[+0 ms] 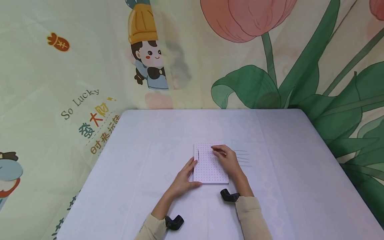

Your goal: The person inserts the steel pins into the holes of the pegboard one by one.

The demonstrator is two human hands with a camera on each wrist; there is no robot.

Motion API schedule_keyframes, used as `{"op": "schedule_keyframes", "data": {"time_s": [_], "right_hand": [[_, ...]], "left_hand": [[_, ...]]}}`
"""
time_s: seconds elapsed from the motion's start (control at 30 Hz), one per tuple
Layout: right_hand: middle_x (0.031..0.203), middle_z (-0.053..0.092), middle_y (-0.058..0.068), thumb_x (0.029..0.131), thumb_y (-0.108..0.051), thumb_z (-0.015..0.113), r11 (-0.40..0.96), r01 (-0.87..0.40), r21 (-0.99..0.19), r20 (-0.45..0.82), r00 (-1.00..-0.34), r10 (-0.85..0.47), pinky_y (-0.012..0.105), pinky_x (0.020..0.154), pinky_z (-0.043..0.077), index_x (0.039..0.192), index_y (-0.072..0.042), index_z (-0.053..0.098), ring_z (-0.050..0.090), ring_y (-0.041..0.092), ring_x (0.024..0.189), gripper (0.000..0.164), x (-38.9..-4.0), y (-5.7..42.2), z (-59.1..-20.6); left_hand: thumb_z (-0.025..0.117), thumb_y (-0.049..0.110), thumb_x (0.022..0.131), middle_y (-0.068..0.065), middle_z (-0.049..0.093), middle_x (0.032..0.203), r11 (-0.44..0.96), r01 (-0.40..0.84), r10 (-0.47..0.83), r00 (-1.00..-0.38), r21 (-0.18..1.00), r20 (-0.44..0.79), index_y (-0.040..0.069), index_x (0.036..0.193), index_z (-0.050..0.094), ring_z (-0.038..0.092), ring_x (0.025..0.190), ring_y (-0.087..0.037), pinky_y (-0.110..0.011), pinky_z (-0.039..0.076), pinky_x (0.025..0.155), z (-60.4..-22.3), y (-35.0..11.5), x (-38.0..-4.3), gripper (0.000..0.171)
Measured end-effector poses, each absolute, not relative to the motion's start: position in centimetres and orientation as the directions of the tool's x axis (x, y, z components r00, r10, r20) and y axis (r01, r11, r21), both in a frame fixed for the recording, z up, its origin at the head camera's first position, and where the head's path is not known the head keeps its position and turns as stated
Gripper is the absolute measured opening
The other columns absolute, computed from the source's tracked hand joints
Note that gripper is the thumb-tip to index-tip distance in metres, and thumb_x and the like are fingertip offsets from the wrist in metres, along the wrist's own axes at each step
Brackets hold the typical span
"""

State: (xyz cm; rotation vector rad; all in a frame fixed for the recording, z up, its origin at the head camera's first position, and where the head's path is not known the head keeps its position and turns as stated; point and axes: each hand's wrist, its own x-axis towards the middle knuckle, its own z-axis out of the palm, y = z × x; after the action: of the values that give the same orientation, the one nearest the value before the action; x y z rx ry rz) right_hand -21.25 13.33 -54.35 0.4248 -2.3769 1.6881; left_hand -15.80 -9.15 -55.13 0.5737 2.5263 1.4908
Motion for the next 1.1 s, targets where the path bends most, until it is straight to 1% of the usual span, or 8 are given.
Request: {"op": "schedule_keyframes", "data": {"time_s": [0.13, 0.2, 0.3, 0.47, 0.57, 0.73, 0.83, 1.1], "right_hand": [[0.098, 0.063, 0.007, 0.088, -0.017, 0.063, 0.332, -0.329, -0.884, 0.332, -0.942, -0.049, 0.015, 0.079, 0.048, 0.098, -0.005, 0.065, 0.058, 0.014, 0.092, 0.016, -20.1, 16.0, -54.0], [0.095, 0.064, 0.008, 0.087, -0.018, 0.064, 0.367, -0.316, -0.875, 0.33, -0.944, -0.025, 0.014, 0.075, 0.048, 0.096, -0.004, 0.065, 0.058, 0.011, 0.087, 0.017, -19.7, 17.6, -54.2], [0.094, 0.065, 0.006, 0.086, -0.021, 0.065, 0.445, -0.269, -0.854, 0.311, -0.95, 0.022, 0.012, 0.07, 0.047, 0.095, -0.006, 0.067, 0.057, 0.005, 0.083, 0.018, -19.0, 19.9, -54.8], [0.089, 0.066, 0.005, 0.082, -0.019, 0.07, 0.589, -0.21, -0.78, 0.314, -0.946, 0.078, 0.008, 0.067, 0.043, 0.09, -0.008, 0.07, 0.055, 0.002, 0.079, 0.014, -17.9, 22.8, -55.9], [0.089, 0.067, 0.004, 0.079, -0.017, 0.072, 0.64, -0.223, -0.735, 0.336, -0.94, 0.057, 0.012, 0.07, 0.042, 0.086, -0.011, 0.071, 0.054, 0.004, 0.081, 0.01, -17.6, 23.5, -56.2], [0.09, 0.066, -0.001, 0.077, -0.017, 0.074, 0.673, -0.254, -0.694, 0.355, -0.935, 0.012, 0.02, 0.075, 0.04, 0.083, -0.016, 0.072, 0.051, 0.006, 0.086, 0.007, -17.5, 23.6, -56.3], [0.089, 0.066, -0.001, 0.075, -0.014, 0.075, 0.684, -0.26, -0.681, 0.361, -0.932, 0.005, 0.022, 0.073, 0.04, 0.081, -0.015, 0.072, 0.051, 0.008, 0.085, 0.007, -17.5, 23.5, -56.4], [0.087, 0.064, 0.0, 0.073, -0.011, 0.076, 0.71, -0.263, -0.654, 0.351, -0.936, -0.024, 0.025, 0.073, 0.04, 0.08, -0.012, 0.073, 0.05, 0.014, 0.086, 0.008, -17.5, 23.5, -56.5]], "left_hand": [[0.079, 0.012, 0.069, -0.007, 0.012, 0.153, 0.434, 0.228, 0.383, -0.922, 0.872, 0.051, 0.006, 0.144, 0.029, 0.015, 0.138, -0.022, -0.035, 0.021, 0.11, -55.0, -9.2, -15.9, 0.09], [0.079, 0.011, 0.069, -0.006, 0.011, 0.154, 0.437, 0.22, 0.381, -0.924, 0.872, 0.042, 0.006, 0.144, 0.029, 0.014, 0.138, -0.021, -0.033, 0.022, 0.109, -55.0, -9.3, -15.9, 0.09], [0.079, 0.011, 0.069, -0.005, 0.011, 0.154, 0.438, 0.21, 0.383, -0.923, 0.874, 0.03, 0.007, 0.145, 0.028, 0.014, 0.138, -0.02, -0.031, 0.022, 0.109, -55.0, -9.2, -16.0, 0.091], [0.079, 0.012, 0.069, -0.006, 0.011, 0.154, 0.441, 0.218, 0.386, -0.922, 0.871, 0.035, 0.007, 0.145, 0.028, 0.014, 0.138, -0.021, -0.033, 0.022, 0.109, -55.1, -9.2, -16.0, 0.091], [0.08, 0.011, 0.069, -0.007, 0.011, 0.153, 0.438, 0.226, 0.384, -0.922, 0.87, 0.046, 0.007, 0.145, 0.028, 0.015, 0.138, -0.022, -0.034, 0.023, 0.109, -55.2, -9.3, -16.0, 0.091], [0.08, 0.012, 0.069, -0.009, 0.012, 0.153, 0.428, 0.239, 0.389, -0.919, 0.871, 0.061, 0.005, 0.144, 0.029, 0.016, 0.138, -0.025, -0.035, 0.023, 0.109, -55.3, -9.3, -15.9, 0.091], [0.08, 0.012, 0.069, -0.011, 0.013, 0.153, 0.419, 0.249, 0.393, -0.917, 0.873, 0.073, 0.004, 0.144, 0.03, 0.016, 0.137, -0.026, -0.035, 0.024, 0.108, -55.3, -9.2, -15.9, 0.09], [0.08, 0.011, 0.069, -0.007, 0.012, 0.153, 0.421, 0.237, 0.394, -0.917, 0.876, 0.059, 0.006, 0.144, 0.029, 0.015, 0.138, -0.023, -0.032, 0.024, 0.108, -55.2, -9.1, -15.9, 0.091]]}}
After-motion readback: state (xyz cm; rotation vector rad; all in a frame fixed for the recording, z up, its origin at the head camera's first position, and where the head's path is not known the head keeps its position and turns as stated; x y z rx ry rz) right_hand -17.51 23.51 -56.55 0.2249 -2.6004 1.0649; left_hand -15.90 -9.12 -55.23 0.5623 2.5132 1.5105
